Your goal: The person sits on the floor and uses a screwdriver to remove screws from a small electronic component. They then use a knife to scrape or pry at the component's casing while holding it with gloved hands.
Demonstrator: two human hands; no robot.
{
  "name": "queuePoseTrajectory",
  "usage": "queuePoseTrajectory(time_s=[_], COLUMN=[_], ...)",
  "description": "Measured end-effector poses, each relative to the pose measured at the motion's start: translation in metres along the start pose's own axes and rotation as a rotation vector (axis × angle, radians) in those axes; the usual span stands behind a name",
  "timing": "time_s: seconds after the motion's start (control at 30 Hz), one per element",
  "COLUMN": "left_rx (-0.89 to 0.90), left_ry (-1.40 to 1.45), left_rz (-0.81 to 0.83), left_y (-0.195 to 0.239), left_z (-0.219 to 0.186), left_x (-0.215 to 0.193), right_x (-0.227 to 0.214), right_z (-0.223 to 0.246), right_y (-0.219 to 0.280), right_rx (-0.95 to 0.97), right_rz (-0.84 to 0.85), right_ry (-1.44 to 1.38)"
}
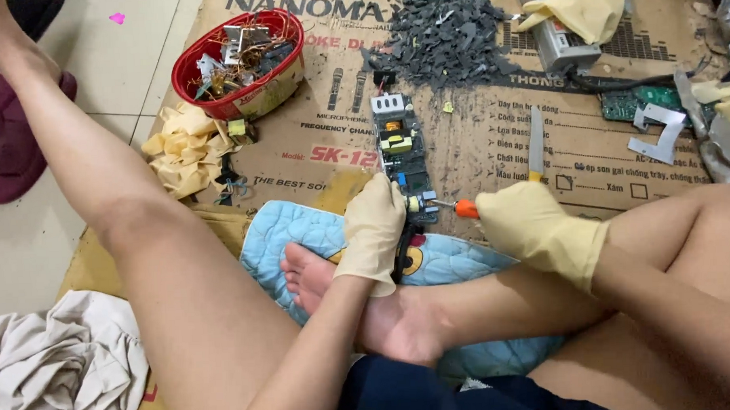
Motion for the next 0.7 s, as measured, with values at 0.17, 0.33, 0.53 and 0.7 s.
queuePoseTrajectory(time_s=[0.17, 0.33, 0.53, 0.7], left_rx=[-0.020, -0.053, -0.021, -0.039], left_ry=[0.040, 0.026, 0.022, 0.002], left_rz=[0.018, 0.027, 0.011, 0.009], left_y=[0.007, 0.001, -0.003, 0.004], left_z=[-0.005, -0.002, 0.003, 0.000], left_x=[-0.007, -0.004, 0.002, -0.002], right_x=[0.014, -0.051, -0.070, -0.068], right_z=[-0.010, 0.025, 0.025, 0.006], right_y=[-0.010, -0.033, -0.054, -0.017], right_rx=[-0.012, -0.192, -0.144, 0.130], right_rz=[-0.012, 0.013, 0.184, 0.185], right_ry=[0.053, 0.191, 0.244, -0.273])
Point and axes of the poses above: each hand's wrist, its own y-axis away from the middle knuckle, its own x-axis out of the palm, z = x × y, the point moved 2 cm from there along -y, towards the middle knuckle, and after that the axes turned 6 degrees about -x, right-handed, at the moved point
